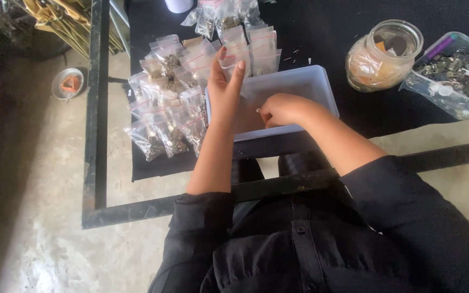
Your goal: The person is sorting and packaging small metal rings into individual plastic zip-lock bags.
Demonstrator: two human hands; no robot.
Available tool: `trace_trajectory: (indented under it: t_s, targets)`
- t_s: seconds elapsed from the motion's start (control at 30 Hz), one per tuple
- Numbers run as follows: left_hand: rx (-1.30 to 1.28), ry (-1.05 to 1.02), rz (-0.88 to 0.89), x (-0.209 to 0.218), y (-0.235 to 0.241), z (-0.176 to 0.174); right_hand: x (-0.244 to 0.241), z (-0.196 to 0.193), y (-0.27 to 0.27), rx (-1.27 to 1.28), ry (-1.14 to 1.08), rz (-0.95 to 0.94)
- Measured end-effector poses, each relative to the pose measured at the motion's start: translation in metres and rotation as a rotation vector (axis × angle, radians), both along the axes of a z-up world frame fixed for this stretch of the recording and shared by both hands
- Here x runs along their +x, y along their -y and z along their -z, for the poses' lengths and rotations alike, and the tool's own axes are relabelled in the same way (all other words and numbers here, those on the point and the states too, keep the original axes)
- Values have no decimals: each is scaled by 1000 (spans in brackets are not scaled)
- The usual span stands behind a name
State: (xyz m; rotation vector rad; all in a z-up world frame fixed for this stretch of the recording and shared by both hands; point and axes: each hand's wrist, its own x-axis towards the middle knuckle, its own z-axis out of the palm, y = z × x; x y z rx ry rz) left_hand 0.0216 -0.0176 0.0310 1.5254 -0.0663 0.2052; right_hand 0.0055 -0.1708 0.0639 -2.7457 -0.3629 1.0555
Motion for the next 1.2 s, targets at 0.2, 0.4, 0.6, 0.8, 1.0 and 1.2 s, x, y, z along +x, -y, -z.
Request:
trace_trajectory:
  t_s: [0.2,0.4,0.6,0.8,1.0,1.2]
  targets:
    - [-35,-15,12,-7,-2,-8,28,29,46,90,103,-12]
    - [-65,-84,15,-18,-1,-27,18,23,47,-66,36,55]
    - [4,-15,9,-10,0,-11,-8,-14,-1,-80,-58,78]
    - [-40,-1,-4,-2,1,1,0,5,-1,-102,-103,87]
    - [85,-46,-49,-2,-4,5,-11,-21,-2,-114,-108,157]
    - [282,-38,-64,4,-8,20,14,28,28,-216,-5,-31]
